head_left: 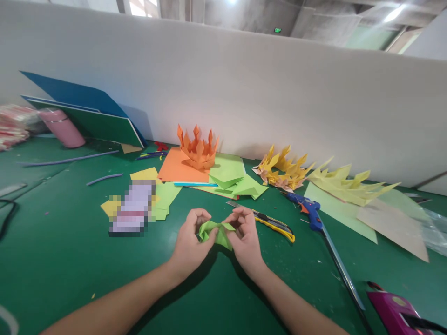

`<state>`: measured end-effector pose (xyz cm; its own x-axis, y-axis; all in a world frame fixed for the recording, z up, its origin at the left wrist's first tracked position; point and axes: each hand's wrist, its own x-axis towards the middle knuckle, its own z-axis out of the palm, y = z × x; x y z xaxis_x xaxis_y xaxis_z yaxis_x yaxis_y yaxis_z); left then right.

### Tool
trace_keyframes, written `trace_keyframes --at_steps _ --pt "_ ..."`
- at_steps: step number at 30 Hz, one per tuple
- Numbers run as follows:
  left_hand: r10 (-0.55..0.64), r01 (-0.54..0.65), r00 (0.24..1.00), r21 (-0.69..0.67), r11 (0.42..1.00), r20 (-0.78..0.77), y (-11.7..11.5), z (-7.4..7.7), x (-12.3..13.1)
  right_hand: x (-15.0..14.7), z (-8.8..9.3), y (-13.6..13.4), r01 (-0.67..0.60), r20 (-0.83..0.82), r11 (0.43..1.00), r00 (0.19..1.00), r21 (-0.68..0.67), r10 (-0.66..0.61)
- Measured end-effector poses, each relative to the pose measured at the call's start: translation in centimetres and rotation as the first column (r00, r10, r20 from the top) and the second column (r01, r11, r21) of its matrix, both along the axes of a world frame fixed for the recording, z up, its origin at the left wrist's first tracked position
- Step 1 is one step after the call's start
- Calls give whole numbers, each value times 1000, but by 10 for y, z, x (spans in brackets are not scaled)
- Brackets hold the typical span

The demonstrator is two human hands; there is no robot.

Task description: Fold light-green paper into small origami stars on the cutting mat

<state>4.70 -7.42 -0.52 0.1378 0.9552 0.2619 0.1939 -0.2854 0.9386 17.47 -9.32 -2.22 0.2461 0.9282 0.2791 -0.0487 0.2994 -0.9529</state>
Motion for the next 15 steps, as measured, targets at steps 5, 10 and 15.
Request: trace_keyframes --at_steps 5,10,15 --pt "-23 23 1000 -14 1000 1 -1 -2 0 0 -1 0 4 3 1000 1000 -3 -4" --pt "76 -64 991 -112 992 108 4 -2 1 0 -7 3 -26 116 998 993 54 20" --pt "182 -84 953 -363 928 243 13 3 0 4 -8 2 40 456 963 875 266 -162"
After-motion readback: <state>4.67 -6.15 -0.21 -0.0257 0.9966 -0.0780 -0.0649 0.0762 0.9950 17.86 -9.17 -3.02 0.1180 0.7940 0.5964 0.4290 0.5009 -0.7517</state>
